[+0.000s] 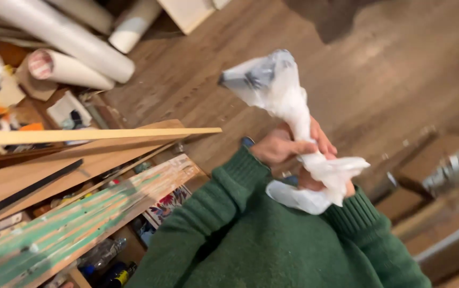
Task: The recorder paints a picture frame black using a foam roller and brush.
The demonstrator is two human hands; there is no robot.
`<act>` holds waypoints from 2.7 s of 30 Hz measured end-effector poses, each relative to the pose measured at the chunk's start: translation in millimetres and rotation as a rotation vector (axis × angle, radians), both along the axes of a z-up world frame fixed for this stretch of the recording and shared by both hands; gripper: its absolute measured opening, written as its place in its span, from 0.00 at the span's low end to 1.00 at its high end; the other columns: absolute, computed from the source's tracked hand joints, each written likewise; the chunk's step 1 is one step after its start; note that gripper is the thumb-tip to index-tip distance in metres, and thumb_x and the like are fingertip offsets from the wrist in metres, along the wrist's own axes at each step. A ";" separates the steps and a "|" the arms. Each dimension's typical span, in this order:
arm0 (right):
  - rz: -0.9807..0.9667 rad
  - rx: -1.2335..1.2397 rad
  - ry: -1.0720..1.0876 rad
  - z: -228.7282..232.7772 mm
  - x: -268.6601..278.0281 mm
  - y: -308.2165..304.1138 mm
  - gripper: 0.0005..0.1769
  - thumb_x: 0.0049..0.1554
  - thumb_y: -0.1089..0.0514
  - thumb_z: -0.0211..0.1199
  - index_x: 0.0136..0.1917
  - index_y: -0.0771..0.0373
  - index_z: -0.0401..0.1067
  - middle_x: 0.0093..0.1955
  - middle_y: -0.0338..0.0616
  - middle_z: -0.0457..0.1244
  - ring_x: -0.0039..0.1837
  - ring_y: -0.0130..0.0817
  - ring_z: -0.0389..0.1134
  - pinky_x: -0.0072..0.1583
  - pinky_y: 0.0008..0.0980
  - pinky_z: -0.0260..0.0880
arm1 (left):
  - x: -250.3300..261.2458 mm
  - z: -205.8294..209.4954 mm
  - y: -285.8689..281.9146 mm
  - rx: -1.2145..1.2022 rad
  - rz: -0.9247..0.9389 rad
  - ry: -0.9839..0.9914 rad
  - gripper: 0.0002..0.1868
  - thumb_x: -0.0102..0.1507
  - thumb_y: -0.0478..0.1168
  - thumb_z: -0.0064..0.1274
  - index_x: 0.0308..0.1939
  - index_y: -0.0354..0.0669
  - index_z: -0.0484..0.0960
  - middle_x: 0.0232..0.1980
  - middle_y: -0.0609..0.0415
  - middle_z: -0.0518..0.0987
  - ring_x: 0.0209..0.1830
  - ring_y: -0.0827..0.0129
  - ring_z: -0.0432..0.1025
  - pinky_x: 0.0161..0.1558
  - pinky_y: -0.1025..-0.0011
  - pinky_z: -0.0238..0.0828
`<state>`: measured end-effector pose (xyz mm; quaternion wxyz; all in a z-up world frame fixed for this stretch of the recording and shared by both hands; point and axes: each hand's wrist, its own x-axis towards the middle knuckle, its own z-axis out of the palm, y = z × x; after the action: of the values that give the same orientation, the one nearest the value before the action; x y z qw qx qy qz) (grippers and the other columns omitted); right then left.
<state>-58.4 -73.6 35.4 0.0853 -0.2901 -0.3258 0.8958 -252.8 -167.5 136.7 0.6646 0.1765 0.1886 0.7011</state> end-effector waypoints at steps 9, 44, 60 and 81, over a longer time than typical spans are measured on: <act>0.180 0.943 0.091 86.6 -129.8 -20.0 0.30 0.69 0.57 0.55 0.79 0.67 0.51 0.76 0.54 0.57 0.76 0.48 0.60 0.73 0.43 0.62 | -57.9 -61.4 -14.8 -0.309 0.691 0.420 0.09 0.73 0.37 0.54 0.47 0.31 0.77 0.47 0.47 0.81 0.48 0.68 0.76 0.52 0.69 0.75; 0.846 1.832 0.691 82.1 -562.1 38.0 0.33 0.46 0.62 0.67 0.64 0.74 0.64 0.62 0.62 0.63 0.57 0.56 0.65 0.59 0.45 0.67 | -352.9 -100.9 12.8 -0.941 1.463 0.283 0.20 0.73 0.39 0.46 0.63 0.26 0.71 0.54 0.46 0.79 0.53 0.67 0.73 0.53 0.69 0.72; 0.776 1.779 0.199 -106.0 -879.6 33.6 0.21 0.53 0.49 0.74 0.50 0.68 0.74 0.47 0.64 0.67 0.50 0.64 0.68 0.51 0.56 0.68 | -525.2 -80.4 -130.8 -0.930 1.188 0.450 0.37 0.68 0.38 0.53 0.78 0.36 0.52 0.80 0.40 0.61 0.75 0.54 0.64 0.66 0.62 0.66; 1.141 1.950 -0.261 -258.0 -1224.1 122.6 0.29 0.49 0.46 0.72 0.60 0.59 0.74 0.58 0.61 0.69 0.60 0.60 0.69 0.62 0.51 0.68 | -501.5 -148.1 -82.1 -1.616 1.164 -0.224 0.33 0.65 0.41 0.53 0.72 0.41 0.59 0.61 0.46 0.81 0.53 0.64 0.77 0.54 0.66 0.74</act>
<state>-1282.5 49.1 -222.6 -0.1803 -0.0004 -0.9748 0.1317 -754.4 -249.6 -11.4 0.1527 -0.5148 0.6017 0.5913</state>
